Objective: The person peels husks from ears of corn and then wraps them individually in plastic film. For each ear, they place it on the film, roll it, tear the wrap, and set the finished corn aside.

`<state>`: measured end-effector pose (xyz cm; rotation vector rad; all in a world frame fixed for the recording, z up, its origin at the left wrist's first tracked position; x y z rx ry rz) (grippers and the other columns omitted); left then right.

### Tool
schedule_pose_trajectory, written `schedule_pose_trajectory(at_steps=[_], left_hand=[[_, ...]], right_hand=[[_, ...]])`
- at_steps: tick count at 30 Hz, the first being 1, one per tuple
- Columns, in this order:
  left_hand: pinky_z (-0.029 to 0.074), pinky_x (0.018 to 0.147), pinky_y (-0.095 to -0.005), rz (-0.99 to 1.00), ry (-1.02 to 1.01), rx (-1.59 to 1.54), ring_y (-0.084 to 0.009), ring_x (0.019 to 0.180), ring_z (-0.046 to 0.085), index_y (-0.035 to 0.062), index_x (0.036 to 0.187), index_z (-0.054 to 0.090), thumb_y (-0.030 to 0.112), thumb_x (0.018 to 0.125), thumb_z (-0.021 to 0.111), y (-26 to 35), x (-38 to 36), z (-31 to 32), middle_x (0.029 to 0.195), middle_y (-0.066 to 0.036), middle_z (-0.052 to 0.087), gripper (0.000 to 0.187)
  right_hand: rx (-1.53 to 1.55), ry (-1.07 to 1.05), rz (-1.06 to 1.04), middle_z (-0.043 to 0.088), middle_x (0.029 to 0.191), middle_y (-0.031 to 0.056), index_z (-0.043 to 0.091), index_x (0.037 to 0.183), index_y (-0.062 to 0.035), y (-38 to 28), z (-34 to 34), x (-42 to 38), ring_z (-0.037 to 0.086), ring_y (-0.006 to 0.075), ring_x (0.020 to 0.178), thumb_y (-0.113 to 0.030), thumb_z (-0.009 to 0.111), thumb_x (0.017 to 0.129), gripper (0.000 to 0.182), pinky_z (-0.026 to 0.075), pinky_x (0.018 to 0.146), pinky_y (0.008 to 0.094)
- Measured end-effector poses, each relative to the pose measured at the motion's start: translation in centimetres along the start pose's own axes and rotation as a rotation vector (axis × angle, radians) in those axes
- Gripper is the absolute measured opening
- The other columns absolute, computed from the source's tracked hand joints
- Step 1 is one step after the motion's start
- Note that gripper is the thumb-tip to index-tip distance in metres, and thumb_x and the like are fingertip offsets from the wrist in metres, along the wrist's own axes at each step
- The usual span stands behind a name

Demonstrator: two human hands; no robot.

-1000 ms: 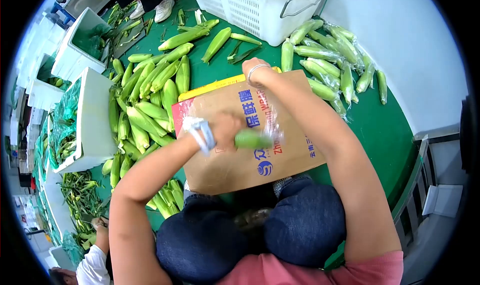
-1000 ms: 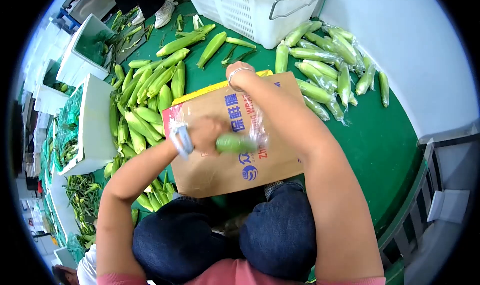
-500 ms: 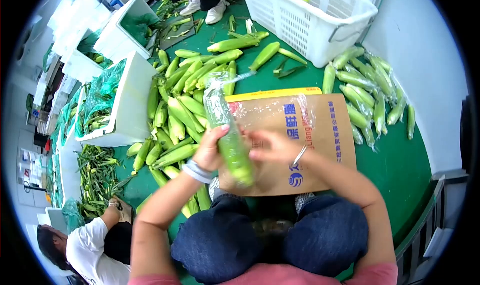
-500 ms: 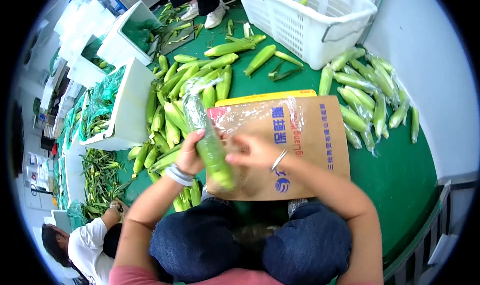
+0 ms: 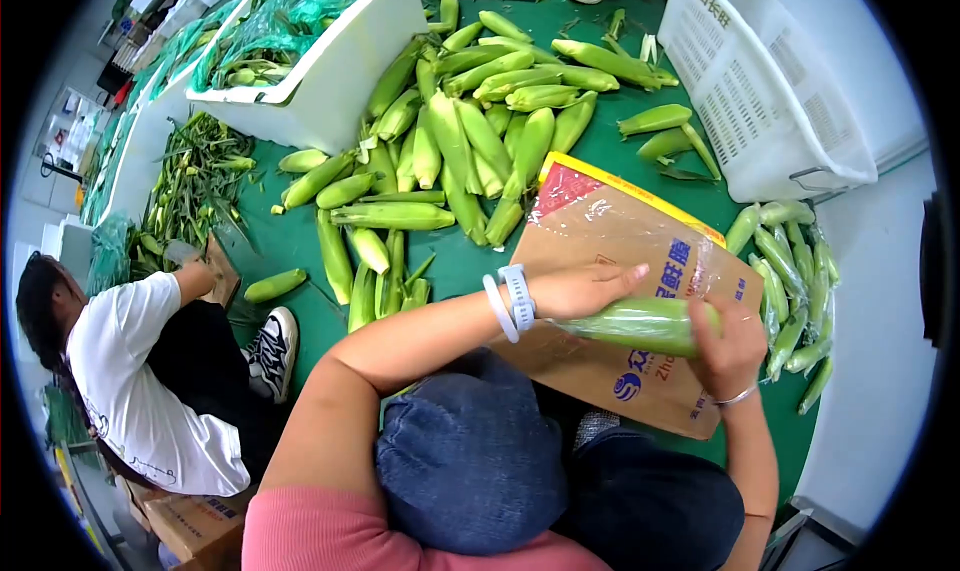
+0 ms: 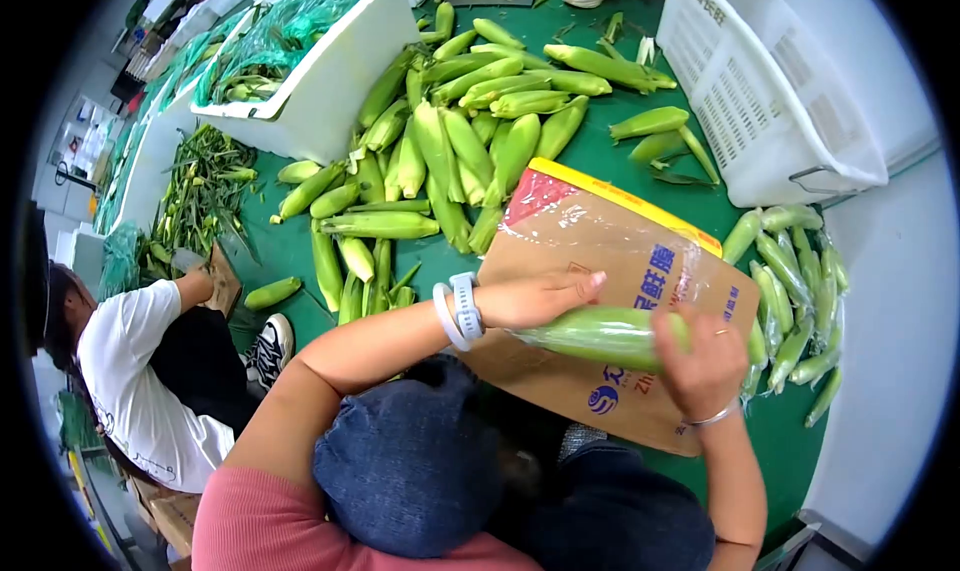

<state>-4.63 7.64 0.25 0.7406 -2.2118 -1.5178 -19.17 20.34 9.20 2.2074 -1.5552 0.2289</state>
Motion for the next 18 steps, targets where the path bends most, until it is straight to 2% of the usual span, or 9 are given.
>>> schedule_pose_trajectory(at_steps=[3, 4, 6, 8, 11, 12, 14, 16, 18], left_hand=[[0.050, 0.054, -0.0312, -0.456, 0.004, -0.590, -0.0200, 0.059, 0.062, -0.0009, 0.096, 0.060, 0.046, 0.093, 0.035, -3.9, -0.8, -3.9, 0.072, -0.012, 0.063, 0.054], [0.049, 0.052, -0.0337, -0.206, 0.338, -0.268, -0.0215, 0.057, 0.061, 0.0003, 0.088, 0.060, 0.035, 0.089, 0.047, -7.7, -1.5, -8.3, 0.067, -0.012, 0.061, 0.037], [0.049, 0.058, -0.0367, -0.340, 0.746, 0.675, -0.0289, 0.059, 0.059, -0.0020, 0.084, 0.059, 0.017, 0.078, 0.059, -13.5, -5.2, -15.4, 0.065, -0.015, 0.060, 0.020], [0.044, 0.081, -0.0422, -0.584, 0.369, 1.148, -0.0342, 0.097, 0.052, 0.0023, 0.095, 0.056, 0.016, 0.070, 0.063, -20.4, -8.8, -17.7, 0.097, -0.020, 0.055, 0.030], [0.041, 0.087, -0.0432, -0.525, 0.140, 1.428, -0.0334, 0.108, 0.045, 0.0061, 0.112, 0.051, 0.020, 0.065, 0.068, -25.1, -11.5, -18.8, 0.111, -0.016, 0.049, 0.052], [0.041, 0.089, -0.0439, -0.418, 0.148, 1.450, -0.0325, 0.109, 0.044, 0.0070, 0.115, 0.050, 0.020, 0.063, 0.071, -26.2, -11.5, -19.2, 0.112, -0.015, 0.048, 0.058], [0.039, 0.094, -0.0445, -0.499, 0.031, 1.312, -0.0334, 0.114, 0.044, 0.0088, 0.122, 0.047, 0.025, 0.060, 0.079, -26.4, -11.2, -20.1, 0.123, -0.014, 0.047, 0.072], [0.041, 0.092, -0.0420, -0.608, -0.045, 1.271, -0.0338, 0.108, 0.050, 0.0083, 0.122, 0.047, 0.027, 0.062, 0.078, -24.2, -11.1, -21.2, 0.116, -0.016, 0.055, 0.071], [0.045, 0.084, -0.0424, -0.617, 0.240, 1.006, -0.0349, 0.096, 0.057, 0.0038, 0.118, 0.048, 0.024, 0.064, 0.077, -18.4, -11.0, -21.9, 0.104, -0.019, 0.060, 0.064]], right_hand=[[0.314, -0.138, 0.420, 0.062, 0.095, 0.0167, 0.058, 0.102, -0.0098, 6.0, 2.1, -4.1, 0.061, 0.0330, 0.082, -0.018, 0.074, 0.059, 0.047, 0.049, 0.067, 0.0377], [0.345, -0.210, 0.689, 0.063, 0.093, 0.0174, 0.057, 0.100, -0.0073, 8.7, 2.4, -5.7, 0.062, 0.0340, 0.083, -0.019, 0.074, 0.060, 0.045, 0.049, 0.069, 0.0380], [0.294, -0.225, 1.034, 0.064, 0.084, 0.0184, 0.055, 0.096, -0.0009, 14.7, 2.6, -10.7, 0.062, 0.0345, 0.075, -0.027, 0.075, 0.064, 0.046, 0.049, 0.068, 0.0381], [0.354, -0.454, 1.404, 0.064, 0.083, 0.0112, 0.058, 0.103, -0.0005, 23.0, 5.2, -18.0, 0.061, 0.0212, 0.073, -0.043, 0.072, 0.071, 0.055, 0.048, 0.064, 0.0331], [0.681, 0.027, 1.699, 0.056, 0.107, 0.0129, 0.032, 0.136, -0.0074, 32.3, 9.5, -28.8, 0.056, 0.0197, 0.087, -0.041, 0.059, 0.083, 0.068, 0.046, 0.071, 0.0311], [0.791, 0.263, 1.749, 0.053, 0.118, 0.0130, 0.025, 0.140, -0.0104, 33.8, 11.6, -31.6, 0.055, 0.0233, 0.092, -0.044, 0.054, 0.086, 0.071, 0.045, 0.079, 0.0325], [0.461, -0.270, 1.466, 0.059, 0.113, 0.0134, 0.033, 0.136, -0.0085, 32.9, 14.3, -30.8, 0.058, 0.0214, 0.092, -0.039, 0.054, 0.086, 0.062, 0.045, 0.080, 0.0324], [0.370, -0.214, 1.154, 0.063, 0.100, 0.0175, 0.051, 0.118, -0.0044, 23.3, 10.5, -21.0, 0.062, 0.0278, 0.089, -0.031, 0.062, 0.080, 0.048, 0.048, 0.077, 0.0367], [0.378, -0.150, 1.056, 0.064, 0.079, 0.0161, 0.059, 0.099, -0.0034, 15.9, 6.9, -14.2, 0.063, 0.0291, 0.066, -0.028, 0.065, 0.078, 0.033, 0.050, 0.062, 0.0374]])
Point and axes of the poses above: each hand's wrist, its own x-axis towards the middle knuckle, its own z-axis out of the palm, y = z × x, the point moved 5 cm from there along x, towards the middle knuckle
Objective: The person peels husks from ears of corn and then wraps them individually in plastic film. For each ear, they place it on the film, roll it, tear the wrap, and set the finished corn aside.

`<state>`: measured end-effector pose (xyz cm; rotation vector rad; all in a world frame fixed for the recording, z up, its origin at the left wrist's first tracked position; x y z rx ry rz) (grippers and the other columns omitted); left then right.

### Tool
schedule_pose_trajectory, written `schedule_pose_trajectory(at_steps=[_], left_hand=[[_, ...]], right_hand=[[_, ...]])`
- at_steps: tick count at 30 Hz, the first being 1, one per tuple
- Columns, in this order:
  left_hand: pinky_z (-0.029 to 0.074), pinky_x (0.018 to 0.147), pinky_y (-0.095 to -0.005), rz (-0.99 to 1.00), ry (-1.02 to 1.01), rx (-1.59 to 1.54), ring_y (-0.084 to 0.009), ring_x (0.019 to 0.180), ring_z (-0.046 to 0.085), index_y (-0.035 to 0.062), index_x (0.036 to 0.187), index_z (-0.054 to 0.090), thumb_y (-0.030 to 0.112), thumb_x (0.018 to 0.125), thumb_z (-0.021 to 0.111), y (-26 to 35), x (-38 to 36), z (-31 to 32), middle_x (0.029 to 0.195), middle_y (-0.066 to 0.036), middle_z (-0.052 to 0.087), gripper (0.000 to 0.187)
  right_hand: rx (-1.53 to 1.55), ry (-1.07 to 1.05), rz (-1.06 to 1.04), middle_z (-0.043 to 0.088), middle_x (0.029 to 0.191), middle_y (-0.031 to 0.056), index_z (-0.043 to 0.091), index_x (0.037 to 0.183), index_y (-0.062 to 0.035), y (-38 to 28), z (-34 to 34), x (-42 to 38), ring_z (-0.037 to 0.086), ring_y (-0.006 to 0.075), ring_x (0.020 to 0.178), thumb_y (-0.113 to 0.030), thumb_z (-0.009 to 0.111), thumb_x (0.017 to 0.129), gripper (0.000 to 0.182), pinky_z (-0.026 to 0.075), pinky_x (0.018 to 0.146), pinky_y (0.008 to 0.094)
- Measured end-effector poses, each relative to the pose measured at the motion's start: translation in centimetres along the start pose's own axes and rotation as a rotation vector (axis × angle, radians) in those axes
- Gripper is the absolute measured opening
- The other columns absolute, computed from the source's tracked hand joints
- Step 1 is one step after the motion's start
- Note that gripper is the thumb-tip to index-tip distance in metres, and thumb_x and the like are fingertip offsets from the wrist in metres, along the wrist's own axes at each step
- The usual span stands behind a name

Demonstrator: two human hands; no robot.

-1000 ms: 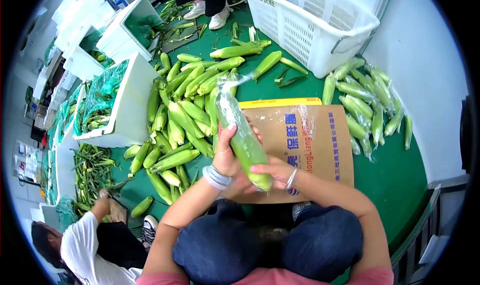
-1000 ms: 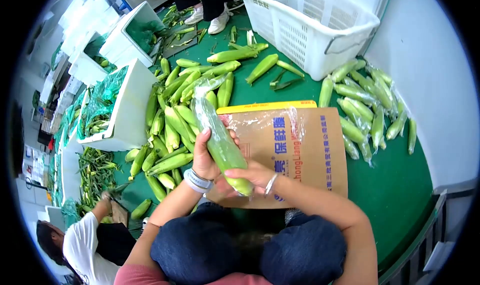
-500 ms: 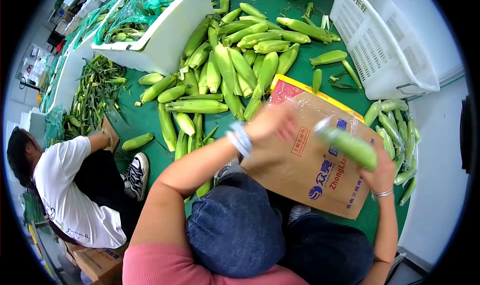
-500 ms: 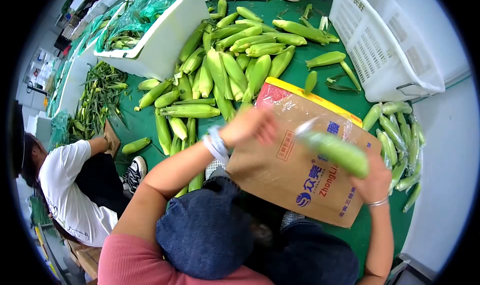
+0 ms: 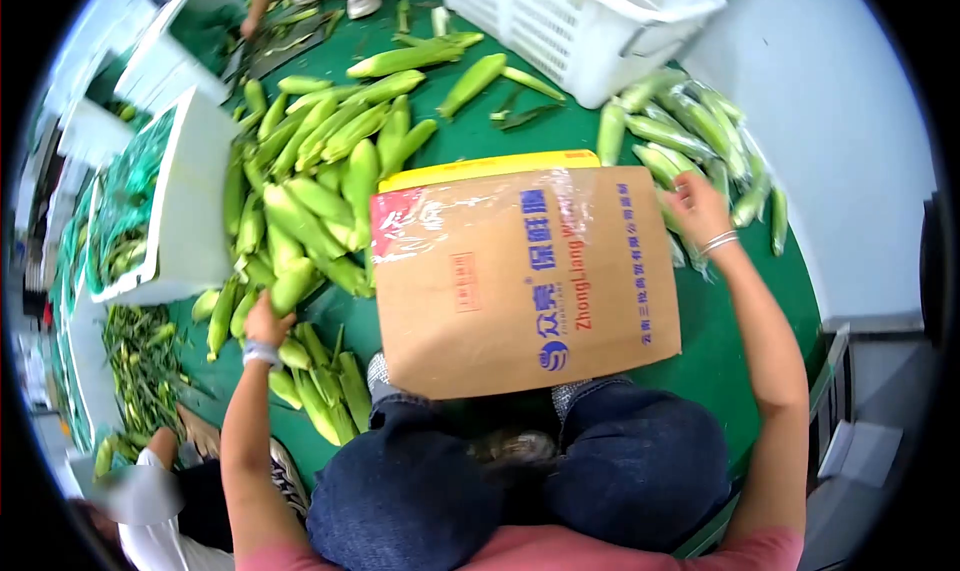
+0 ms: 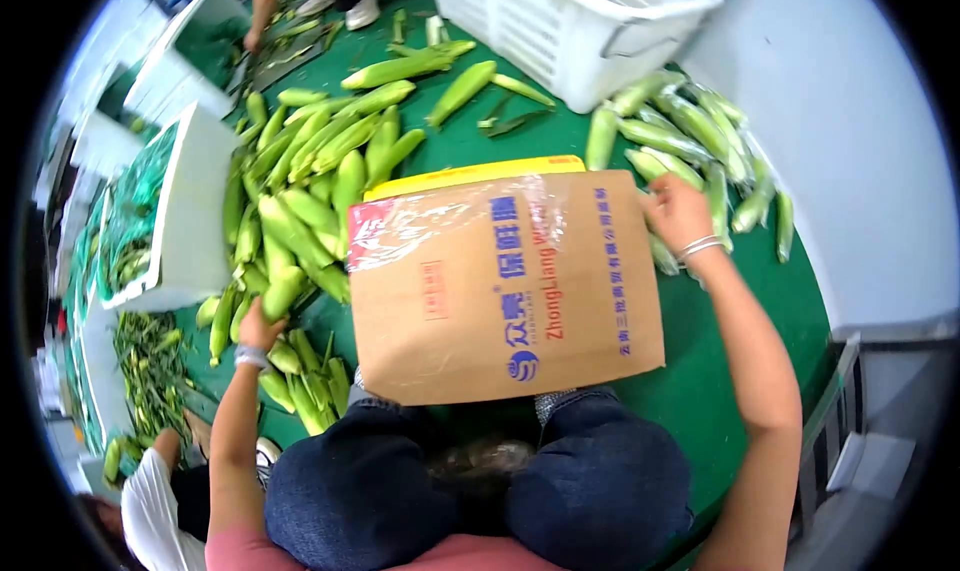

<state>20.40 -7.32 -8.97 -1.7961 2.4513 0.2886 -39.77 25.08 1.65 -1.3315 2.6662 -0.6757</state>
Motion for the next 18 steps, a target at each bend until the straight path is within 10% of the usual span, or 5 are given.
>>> schedule_pose_trajectory(at_steps=[3, 8, 10, 13, 18], left_hand=[[0.048, 0.073, -0.0384, 0.230, 0.315, -0.454, -0.0360, 0.085, 0.061, -0.0014, 0.109, 0.050, 0.016, 0.070, 0.071, 5.9, -1.5, -7.5, 0.096, -0.023, 0.061, 0.047], [0.039, 0.089, -0.0396, 0.793, 0.458, -0.278, -0.0326, 0.100, 0.052, 0.0022, 0.117, 0.050, 0.016, 0.061, 0.077, 25.4, -2.8, -13.3, 0.105, -0.017, 0.057, 0.064], [0.038, 0.085, -0.0412, 0.916, 0.419, -0.204, -0.0315, 0.095, 0.051, 0.0058, 0.115, 0.050, 0.021, 0.062, 0.076, 32.4, -2.4, -11.8, 0.102, -0.014, 0.057, 0.061], [0.037, 0.077, -0.0425, 0.876, 0.295, -0.112, -0.0290, 0.090, 0.051, 0.0108, 0.115, 0.048, 0.031, 0.063, 0.073, 37.9, 0.3, -7.4, 0.096, -0.010, 0.055, 0.062], [0.036, 0.077, -0.0437, 0.893, 0.007, 0.032, -0.0306, 0.093, 0.050, 0.0092, 0.120, 0.045, 0.023, 0.063, 0.072, 40.2, -1.3, -5.5, 0.100, -0.012, 0.054, 0.064]], right_hand=[[-0.320, -0.341, -0.020, 0.063, 0.074, 0.0190, 0.066, 0.072, -0.0019, -6.8, 3.4, -2.2, 0.062, 0.0343, 0.068, -0.051, 0.053, 0.082, 0.051, 0.049, 0.061, 0.0426], [-0.400, -0.427, -0.088, 0.066, 0.076, 0.0159, 0.066, 0.081, 0.0005, -9.9, 8.7, -1.7, 0.065, 0.0269, 0.071, -0.046, 0.055, 0.084, 0.048, 0.051, 0.061, 0.0359], [0.549, -0.794, 0.361, 0.067, 0.082, 0.0138, 0.065, 0.084, 0.0012, -7.6, 10.5, -2.8, 0.065, 0.0177, 0.076, -0.032, 0.059, 0.085, 0.034, 0.051, 0.064, 0.0281], [1.110, -0.932, 0.539, 0.065, 0.090, 0.0118, 0.060, 0.073, 0.0011, -5.1, 6.4, -6.3, 0.062, 0.0166, 0.081, -0.011, 0.053, 0.086, 0.019, 0.051, 0.073, 0.0294], [1.847, -0.459, 0.170, 0.059, 0.097, 0.0083, 0.058, 0.077, 0.0015, -4.5, 2.9, 0.3, 0.054, 0.0178, 0.092, -0.013, 0.054, 0.085, 0.017, 0.042, 0.087, 0.0317]])
Point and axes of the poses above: each hand's wrist, its own x-axis towards the middle knuckle, its own z-axis out of the palm, y = z × x, the point moved 5 cm from there along x, towards the middle knuckle
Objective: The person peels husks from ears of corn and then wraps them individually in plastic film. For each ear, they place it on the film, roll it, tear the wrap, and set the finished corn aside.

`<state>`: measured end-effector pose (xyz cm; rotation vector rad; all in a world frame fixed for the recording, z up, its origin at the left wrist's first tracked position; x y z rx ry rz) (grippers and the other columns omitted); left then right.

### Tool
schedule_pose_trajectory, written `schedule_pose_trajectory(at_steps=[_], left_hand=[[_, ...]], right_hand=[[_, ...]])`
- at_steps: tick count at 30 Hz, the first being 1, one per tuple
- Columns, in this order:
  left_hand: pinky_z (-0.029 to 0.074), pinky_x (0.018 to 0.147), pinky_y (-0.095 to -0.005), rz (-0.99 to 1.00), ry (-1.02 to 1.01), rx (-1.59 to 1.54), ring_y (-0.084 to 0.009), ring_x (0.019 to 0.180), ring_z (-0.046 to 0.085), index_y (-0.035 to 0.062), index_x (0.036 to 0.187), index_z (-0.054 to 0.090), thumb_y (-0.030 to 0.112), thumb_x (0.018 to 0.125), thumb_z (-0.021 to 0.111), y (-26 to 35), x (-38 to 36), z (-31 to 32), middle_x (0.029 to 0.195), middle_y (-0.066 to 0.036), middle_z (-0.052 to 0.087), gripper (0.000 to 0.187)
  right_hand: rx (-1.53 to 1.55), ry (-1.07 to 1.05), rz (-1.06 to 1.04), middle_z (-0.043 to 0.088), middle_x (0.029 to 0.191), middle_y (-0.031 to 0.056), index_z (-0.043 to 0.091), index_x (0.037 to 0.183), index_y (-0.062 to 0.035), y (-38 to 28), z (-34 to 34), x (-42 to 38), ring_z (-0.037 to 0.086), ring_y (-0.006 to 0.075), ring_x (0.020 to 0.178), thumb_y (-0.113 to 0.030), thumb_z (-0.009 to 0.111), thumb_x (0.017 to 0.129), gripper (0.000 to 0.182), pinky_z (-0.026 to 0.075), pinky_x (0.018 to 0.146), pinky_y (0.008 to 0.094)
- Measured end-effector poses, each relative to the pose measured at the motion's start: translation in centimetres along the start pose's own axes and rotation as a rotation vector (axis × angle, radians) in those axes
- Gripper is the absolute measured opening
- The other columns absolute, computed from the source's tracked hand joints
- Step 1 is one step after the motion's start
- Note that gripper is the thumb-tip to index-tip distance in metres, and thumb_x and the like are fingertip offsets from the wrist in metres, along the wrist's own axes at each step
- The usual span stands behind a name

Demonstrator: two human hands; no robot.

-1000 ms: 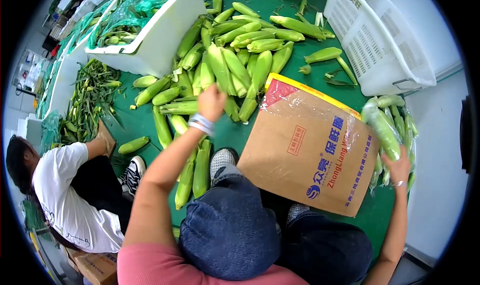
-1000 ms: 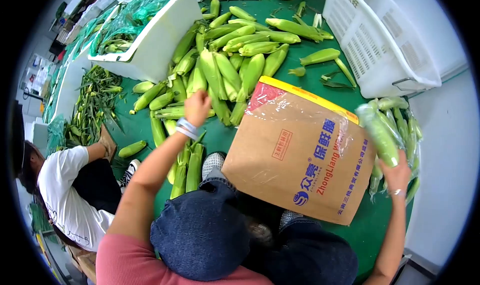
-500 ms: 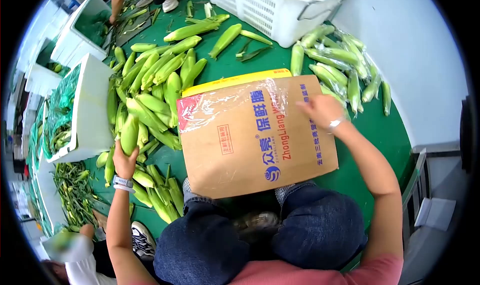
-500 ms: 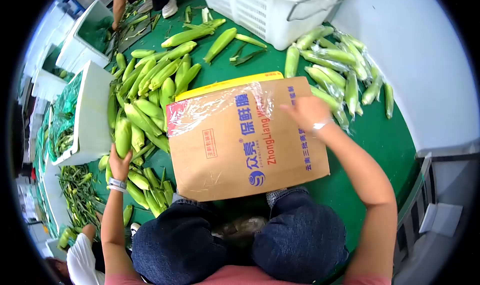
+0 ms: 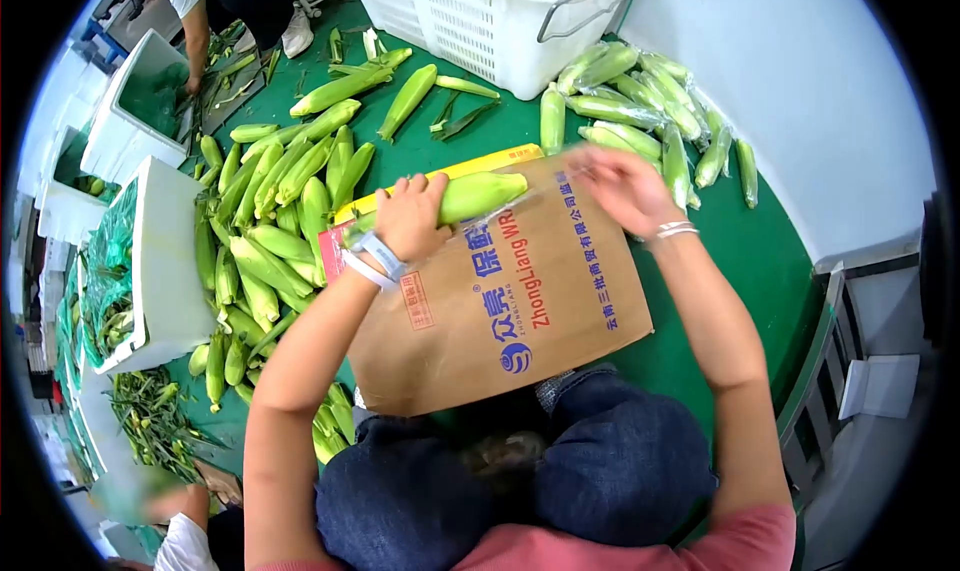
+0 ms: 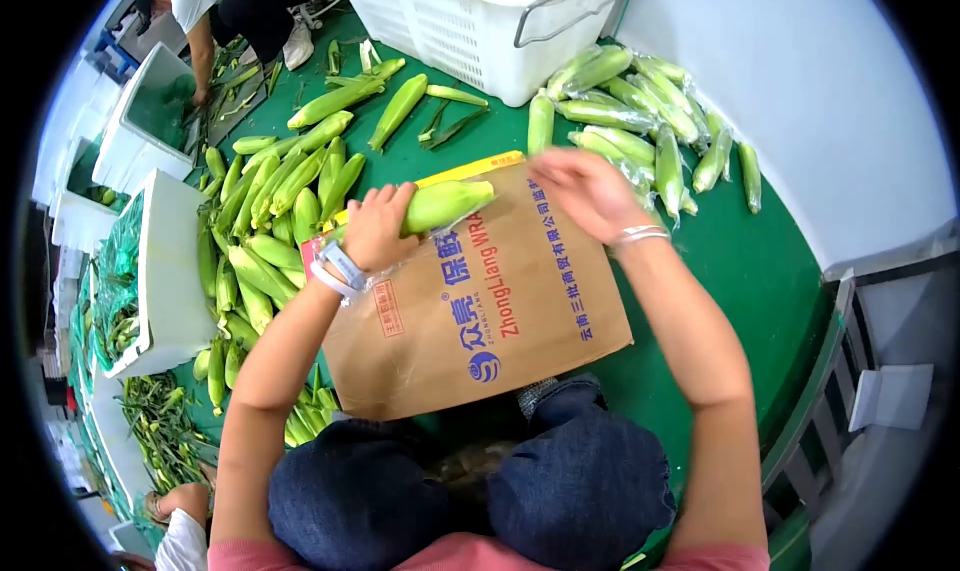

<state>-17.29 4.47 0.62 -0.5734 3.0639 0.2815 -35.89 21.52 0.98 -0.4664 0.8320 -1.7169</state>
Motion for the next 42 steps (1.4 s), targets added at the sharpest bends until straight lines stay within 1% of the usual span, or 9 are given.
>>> schedule_pose_trajectory(at_steps=[4, 6, 11, 18, 22, 26, 30, 36, 42], left_hand=[[0.038, 0.074, -0.0423, 0.078, 0.113, -0.089, -0.0324, 0.091, 0.050, 0.0053, 0.116, 0.047, 0.012, 0.062, 0.073, -0.9, -1.9, 0.5, 0.097, -0.015, 0.051, 0.060], [0.041, 0.071, -0.0408, 0.166, 0.632, -0.341, -0.0332, 0.085, 0.051, 0.0039, 0.099, 0.050, 0.011, 0.066, 0.070, -2.4, -5.2, -2.1, 0.097, -0.015, 0.050, 0.039], [0.041, 0.073, -0.0406, -0.104, 0.329, 0.116, -0.0334, 0.081, 0.050, 0.0025, 0.086, 0.051, 0.038, 0.080, 0.058, -3.1, -11.8, 0.4, 0.086, -0.015, 0.050, 0.037], [0.052, 0.056, -0.0331, -0.190, -0.213, 0.407, -0.0276, 0.063, 0.063, -0.0015, 0.090, 0.050, 0.009, 0.078, 0.050, -4.6, -15.9, 0.8, 0.078, -0.013, 0.059, 0.016], [0.050, 0.069, -0.0336, -0.470, -0.532, -0.672, -0.0247, 0.073, 0.063, -0.0012, 0.079, 0.055, 0.016, 0.088, 0.047, -6.4, -21.8, -2.4, 0.103, -0.014, 0.061, 0.021], [0.034, 0.091, -0.0286, -0.154, -0.462, -1.398, -0.0165, 0.106, 0.042, 0.0001, 0.081, 0.057, 0.021, 0.092, 0.047, -1.3, -21.3, -5.6, 0.122, -0.012, 0.045, 0.025], [0.037, 0.086, -0.0342, 0.259, -0.458, -0.608, -0.0274, 0.099, 0.045, 0.0023, 0.081, 0.060, 0.026, 0.084, 0.056, 3.5, -16.7, 0.5, 0.102, -0.015, 0.051, 0.024], [0.042, 0.080, -0.0361, 0.104, 0.079, -0.071, -0.0287, 0.089, 0.048, -0.0036, 0.102, 0.055, 0.038, 0.076, 0.064, 7.7, -10.8, -3.2, 0.092, -0.015, 0.051, 0.050], [0.045, 0.080, -0.0411, 0.054, 0.000, 0.084, -0.0312, 0.100, 0.051, 0.0003, 0.114, 0.044, 0.046, 0.054, 0.078, 4.2, -2.8, 0.8, 0.103, -0.016, 0.053, 0.083]], right_hand=[[-1.346, -0.186, -0.422, 0.055, 0.099, 0.0101, 0.062, 0.101, -0.0074, 6.6, 7.5, 6.5, 0.052, 0.0234, 0.094, -0.030, 0.058, 0.085, 0.028, 0.038, 0.087, 0.0352], [-1.540, -0.193, -0.585, 0.055, 0.100, 0.0102, 0.058, 0.110, -0.0135, 7.7, 9.2, 5.9, 0.051, 0.0247, 0.095, -0.035, 0.059, 0.083, 0.035, 0.037, 0.087, 0.0361], [-1.987, -0.203, -0.631, 0.053, 0.099, 0.0091, 0.047, 0.128, -0.0252, 8.5, 9.4, 6.9, 0.051, 0.0259, 0.093, -0.045, 0.059, 0.079, 0.054, 0.038, 0.080, 0.0375], [-2.160, -0.159, -0.509, 0.054, 0.097, 0.0121, 0.050, 0.124, -0.0221, 8.3, 8.7, 4.8, 0.051, 0.0277, 0.093, -0.048, 0.054, 0.081, 0.050, 0.041, 0.078, 0.0401], [-2.104, -0.300, -0.484, 0.054, 0.093, 0.0126, 0.051, 0.123, -0.0142, 9.9, 9.8, -2.8, 0.051, 0.0283, 0.093, -0.046, 0.055, 0.082, 0.052, 0.043, 0.078, 0.0389], [-1.922, -0.485, -0.140, 0.053, 0.096, 0.0107, 0.054, 0.118, -0.0109, 11.9, 13.4, -10.1, 0.051, 0.0268, 0.093, -0.041, 0.055, 0.083, 0.047, 0.045, 0.073, 0.0394], [-1.855, -0.522, -0.012, 0.050, 0.113, 0.0136, 0.056, 0.115, -0.0106, 12.1, 13.8, -7.9, 0.047, 0.0293, 0.105, -0.038, 0.055, 0.083, 0.043, 0.042, 0.084, 0.0422], [-2.248, -0.047, -0.483, 0.037, 0.135, 0.0172, 0.058, 0.110, -0.0097, 11.3, 9.8, 4.9, 0.032, 0.0294, 0.126, -0.034, 0.052, 0.085, 0.036, 0.026, 0.102, 0.0464], [-2.060, 0.152, -0.025, 0.065, 0.089, 0.0196, 0.065, 0.090, -0.0026, 5.0, 7.9, 12.6, 0.064, 0.0335, 0.083, -0.020, 0.064, 0.078, 0.021, 0.052, 0.071, 0.0399]])
Point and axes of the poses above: each hand's wrist, its own x-axis towards the middle knuckle, its own z-axis out of the palm, y = z × x, the point moved 5 cm from there along x, towards the middle knuckle
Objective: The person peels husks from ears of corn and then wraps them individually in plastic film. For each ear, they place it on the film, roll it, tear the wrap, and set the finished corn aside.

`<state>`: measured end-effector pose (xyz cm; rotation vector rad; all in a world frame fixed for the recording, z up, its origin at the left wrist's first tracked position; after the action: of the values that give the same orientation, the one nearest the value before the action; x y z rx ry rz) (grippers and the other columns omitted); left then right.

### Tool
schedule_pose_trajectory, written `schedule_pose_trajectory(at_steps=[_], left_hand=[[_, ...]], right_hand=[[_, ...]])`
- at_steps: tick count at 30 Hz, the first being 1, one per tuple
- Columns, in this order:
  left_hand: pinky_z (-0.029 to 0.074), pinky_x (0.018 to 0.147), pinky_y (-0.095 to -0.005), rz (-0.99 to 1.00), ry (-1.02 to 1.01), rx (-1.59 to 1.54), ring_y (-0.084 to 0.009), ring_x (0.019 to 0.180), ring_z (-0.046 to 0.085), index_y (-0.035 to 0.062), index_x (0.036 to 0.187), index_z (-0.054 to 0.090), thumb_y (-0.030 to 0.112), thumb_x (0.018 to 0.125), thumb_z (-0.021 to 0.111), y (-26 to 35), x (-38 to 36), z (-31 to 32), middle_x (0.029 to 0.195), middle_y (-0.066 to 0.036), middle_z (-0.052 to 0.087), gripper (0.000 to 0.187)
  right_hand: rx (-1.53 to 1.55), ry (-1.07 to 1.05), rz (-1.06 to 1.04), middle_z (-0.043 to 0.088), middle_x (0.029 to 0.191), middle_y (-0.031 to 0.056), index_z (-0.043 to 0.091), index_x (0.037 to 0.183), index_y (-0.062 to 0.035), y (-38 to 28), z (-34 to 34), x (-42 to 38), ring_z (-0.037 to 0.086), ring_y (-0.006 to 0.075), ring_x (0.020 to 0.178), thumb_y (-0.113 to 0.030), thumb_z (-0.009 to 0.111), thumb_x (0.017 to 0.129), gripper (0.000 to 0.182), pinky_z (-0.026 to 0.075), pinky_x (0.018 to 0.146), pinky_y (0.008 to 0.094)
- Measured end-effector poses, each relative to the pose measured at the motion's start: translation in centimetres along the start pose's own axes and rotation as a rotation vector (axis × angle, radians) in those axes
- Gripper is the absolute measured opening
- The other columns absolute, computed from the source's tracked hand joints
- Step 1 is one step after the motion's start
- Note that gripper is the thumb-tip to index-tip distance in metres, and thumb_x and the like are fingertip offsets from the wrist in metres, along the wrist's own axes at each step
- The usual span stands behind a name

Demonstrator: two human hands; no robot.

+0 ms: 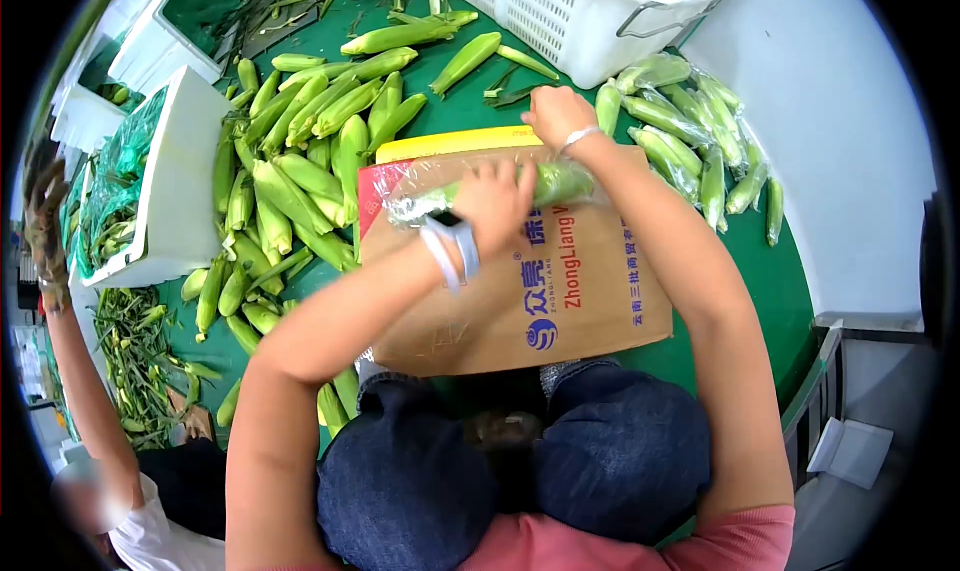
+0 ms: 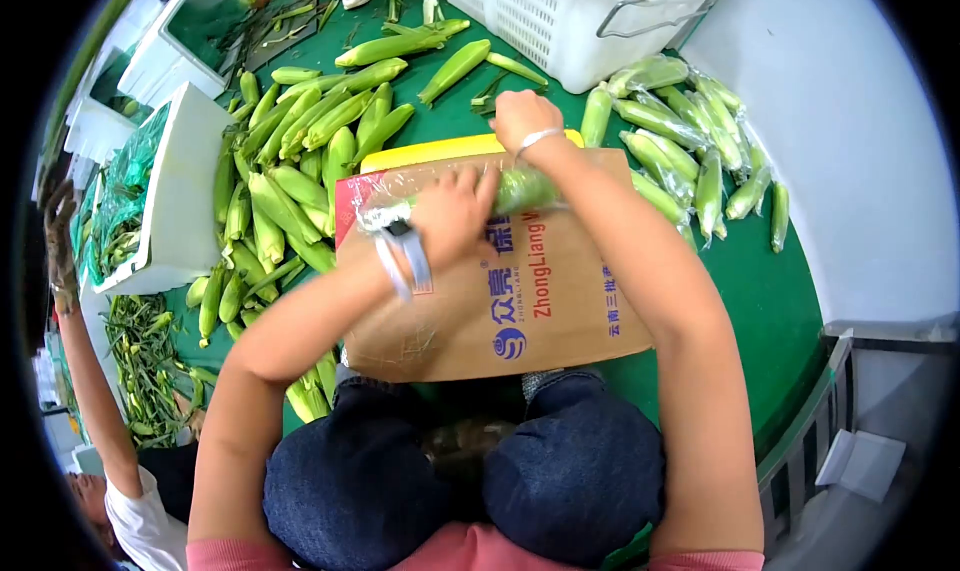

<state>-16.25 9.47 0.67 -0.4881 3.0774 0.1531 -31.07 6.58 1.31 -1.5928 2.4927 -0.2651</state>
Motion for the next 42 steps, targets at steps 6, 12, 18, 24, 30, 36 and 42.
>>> schedule_pose_trajectory(at_steps=[6, 12, 18, 24, 30, 36, 42], left_hand=[[0.050, 0.070, -0.0400, 0.055, -0.021, -0.290, -0.0311, 0.082, 0.059, 0.0067, 0.095, 0.060, 0.034, 0.054, 0.078, -3.1, 4.1, 1.7, 0.093, -0.013, 0.060, 0.053], [0.049, 0.070, -0.0425, 0.684, -0.786, -0.273, -0.0326, 0.083, 0.060, 0.0063, 0.100, 0.061, 0.036, 0.054, 0.076, 1.8, -9.5, 0.8, 0.092, -0.016, 0.062, 0.056], [0.046, 0.083, -0.0347, 0.286, -1.221, -1.166, -0.0270, 0.094, 0.058, 0.0019, 0.125, 0.041, 0.040, 0.069, 0.073, -6.1, -17.8, 0.9, 0.112, -0.015, 0.055, 0.075], [0.053, 0.069, -0.0341, -0.365, 0.001, -1.839, -0.0240, 0.079, 0.061, -0.0002, 0.120, 0.042, 0.028, 0.078, 0.064, -5.8, -13.2, -2.2, 0.096, -0.015, 0.058, 0.056], [0.054, 0.067, -0.0354, -0.321, 0.759, -1.909, -0.0238, 0.077, 0.063, 0.0027, 0.118, 0.043, 0.017, 0.080, 0.063, -3.7, -10.1, -5.4, 0.088, -0.012, 0.057, 0.045], [0.041, 0.056, -0.0227, -0.696, 0.464, -1.573, -0.0080, 0.062, 0.053, 0.0080, 0.063, 0.057, 0.015, 0.077, 0.070, -9.3, -11.3, -1.2, 0.068, 0.000, 0.059, 0.021], [0.047, 0.067, -0.0287, -0.315, -0.188, -1.433, -0.0165, 0.071, 0.057, -0.0027, 0.097, 0.059, 0.038, 0.092, 0.048, -5.0, -9.3, 4.9, 0.085, -0.010, 0.064, 0.042]], right_hand=[[-0.062, -0.532, 0.163, 0.063, 0.105, 0.0165, 0.067, 0.095, -0.0031, 2.6, 1.9, 0.2, 0.061, 0.0295, 0.097, -0.009, 0.068, 0.065, 0.030, 0.051, 0.078, 0.0361], [0.019, -0.286, 0.072, 0.065, 0.098, 0.0164, 0.066, 0.089, -0.0018, 3.7, 3.2, -1.8, 0.062, 0.0301, 0.093, -0.014, 0.067, 0.072, 0.022, 0.050, 0.079, 0.0380], [0.395, 0.055, -0.247, 0.054, 0.109, 0.0175, 0.052, 0.109, -0.0007, 4.6, 3.5, -8.3, 0.051, 0.0331, 0.104, -0.026, 0.061, 0.080, 0.040, 0.041, 0.090, 0.0406], [1.149, -0.533, -0.361, 0.055, 0.116, 0.0136, 0.047, 0.122, 0.0012, -7.4, 4.5, -16.1, 0.054, 0.0230, 0.103, -0.039, 0.064, 0.082, 0.059, 0.041, 0.091, 0.0313], [1.708, -1.112, 0.073, 0.064, 0.088, 0.0129, 0.053, 0.109, -0.0012, -11.3, 5.2, -20.5, 0.061, 0.0225, 0.076, -0.024, 0.070, 0.077, 0.043, 0.049, 0.073, 0.0324], [-0.152, 0.462, -0.519, 0.053, 0.069, 0.0105, 0.057, 0.090, -0.0061, -5.6, -3.6, -18.7, 0.054, 0.0263, 0.059, -0.007, 0.057, 0.070, 0.020, 0.042, 0.052, 0.0368], [-0.361, 0.475, -0.570, 0.052, 0.066, 0.0103, 0.059, 0.085, -0.0047, -2.7, -5.4, -17.9, 0.052, 0.0294, 0.059, -0.012, 0.061, 0.070, 0.017, 0.041, 0.053, 0.0379]])
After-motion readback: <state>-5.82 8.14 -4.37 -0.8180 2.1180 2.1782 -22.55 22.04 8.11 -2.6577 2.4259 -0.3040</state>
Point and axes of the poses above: each hand's wrist, its own x-axis towards the middle knuckle, its own z-axis out of the palm, y = z × x, the point moved 5 cm from there along x, towards the middle knuckle
